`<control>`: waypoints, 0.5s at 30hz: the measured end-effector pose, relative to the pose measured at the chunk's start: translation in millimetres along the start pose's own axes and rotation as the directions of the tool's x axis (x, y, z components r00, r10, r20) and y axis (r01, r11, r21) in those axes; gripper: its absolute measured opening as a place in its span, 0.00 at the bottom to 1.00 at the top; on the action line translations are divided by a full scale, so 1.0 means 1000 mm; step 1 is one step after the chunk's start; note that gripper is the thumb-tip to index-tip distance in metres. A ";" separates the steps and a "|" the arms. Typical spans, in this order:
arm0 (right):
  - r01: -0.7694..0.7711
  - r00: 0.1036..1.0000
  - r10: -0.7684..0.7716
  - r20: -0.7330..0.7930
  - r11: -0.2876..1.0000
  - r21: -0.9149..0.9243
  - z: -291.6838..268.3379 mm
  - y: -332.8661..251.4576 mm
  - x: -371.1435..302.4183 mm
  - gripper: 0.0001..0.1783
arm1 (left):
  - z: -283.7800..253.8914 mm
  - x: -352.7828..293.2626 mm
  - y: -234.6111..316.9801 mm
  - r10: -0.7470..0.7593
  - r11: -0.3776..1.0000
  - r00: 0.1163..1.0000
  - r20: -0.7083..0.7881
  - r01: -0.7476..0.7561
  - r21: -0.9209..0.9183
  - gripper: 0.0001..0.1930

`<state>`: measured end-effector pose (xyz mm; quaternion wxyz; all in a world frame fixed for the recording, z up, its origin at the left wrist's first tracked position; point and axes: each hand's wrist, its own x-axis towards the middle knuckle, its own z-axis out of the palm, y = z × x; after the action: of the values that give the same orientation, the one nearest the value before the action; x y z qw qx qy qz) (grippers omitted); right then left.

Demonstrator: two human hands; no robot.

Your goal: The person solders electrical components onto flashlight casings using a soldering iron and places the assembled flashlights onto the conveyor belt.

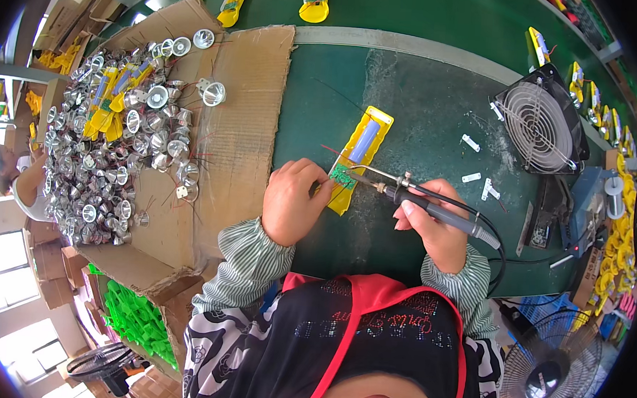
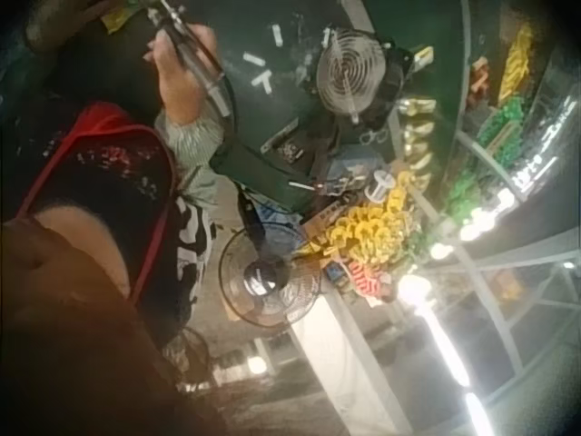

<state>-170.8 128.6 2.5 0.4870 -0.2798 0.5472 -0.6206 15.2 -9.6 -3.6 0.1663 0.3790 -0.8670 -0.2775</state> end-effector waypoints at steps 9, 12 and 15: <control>0.062 0.993 -0.067 -0.095 0.996 -0.061 -0.017 -0.011 -0.006 0.08 | 0.002 -0.001 0.001 0.001 1.000 1.000 -0.003 -0.001 0.024 0.07; 0.067 0.990 -0.073 -0.119 0.996 -0.058 -0.022 -0.014 -0.008 0.08 | -0.004 -0.008 -0.001 0.142 0.984 0.989 0.029 -0.144 0.102 0.11; 0.068 0.986 -0.077 -0.148 0.996 -0.064 -0.030 -0.017 -0.007 0.08 | -0.010 -0.016 0.015 0.292 0.911 0.954 0.069 -0.300 0.284 0.19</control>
<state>-199.7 145.7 12.5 0.4130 -0.2663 0.5898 -0.6408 22.2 7.1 12.5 0.1382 0.2601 -0.9477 -0.1231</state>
